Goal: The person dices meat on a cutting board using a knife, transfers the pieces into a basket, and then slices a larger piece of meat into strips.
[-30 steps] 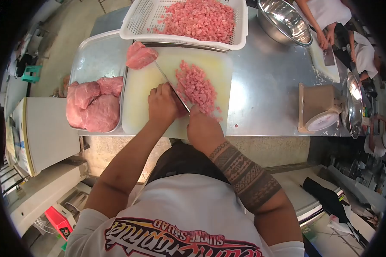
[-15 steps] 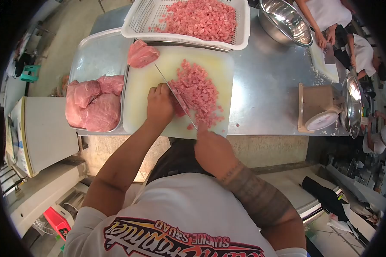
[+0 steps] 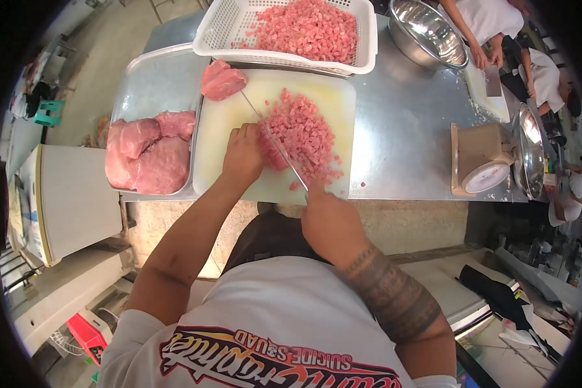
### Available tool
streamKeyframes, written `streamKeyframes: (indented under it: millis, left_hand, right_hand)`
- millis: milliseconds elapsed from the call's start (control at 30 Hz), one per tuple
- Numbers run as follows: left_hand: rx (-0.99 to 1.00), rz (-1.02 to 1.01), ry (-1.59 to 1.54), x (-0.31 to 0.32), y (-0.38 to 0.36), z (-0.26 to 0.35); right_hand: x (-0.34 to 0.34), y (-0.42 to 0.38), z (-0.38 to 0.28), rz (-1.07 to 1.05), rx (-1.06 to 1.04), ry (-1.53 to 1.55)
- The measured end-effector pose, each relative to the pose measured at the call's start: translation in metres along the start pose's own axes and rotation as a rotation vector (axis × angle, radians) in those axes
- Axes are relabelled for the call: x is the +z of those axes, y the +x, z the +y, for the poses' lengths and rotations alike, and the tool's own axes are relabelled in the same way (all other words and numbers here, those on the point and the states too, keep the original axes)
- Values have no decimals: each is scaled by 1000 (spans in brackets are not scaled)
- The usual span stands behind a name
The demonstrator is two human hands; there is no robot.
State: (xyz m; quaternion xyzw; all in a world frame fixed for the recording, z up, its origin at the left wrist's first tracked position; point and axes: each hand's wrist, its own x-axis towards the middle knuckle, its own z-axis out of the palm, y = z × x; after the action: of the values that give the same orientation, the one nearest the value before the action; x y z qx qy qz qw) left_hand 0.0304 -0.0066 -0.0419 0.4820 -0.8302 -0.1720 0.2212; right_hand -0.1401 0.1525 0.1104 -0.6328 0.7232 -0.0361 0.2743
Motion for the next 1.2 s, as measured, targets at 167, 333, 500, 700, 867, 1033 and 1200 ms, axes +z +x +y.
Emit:
streamKeyframes:
  millis: [167,333,500,700,867,1033,1200]
  left_hand:
    - [-8,-30,-2,5,3,1]
    - [6,20,21,16,4,-6]
    - [-58,-89,43,5,9,-1]
    - [-110,-166,-34,-11,6,-7]
    - [-48,-128,16,-2,5,-9]
    - [7,-68,3,6,4,-10]
    - [72,3,-44,7,-2,-16]
  right_hand:
    - [-2,-12,-2,-146,71,-13]
    - [48,36,10,-16,-16,89]
    - [65,73,7,143,-142,89]
    - [25,21,-4,128,-47,79]
    - [3,-23,-9,-147,92,44]
    - [51,19,6,-27,-4,72]
    - [56,63,-9,-56,95,119]
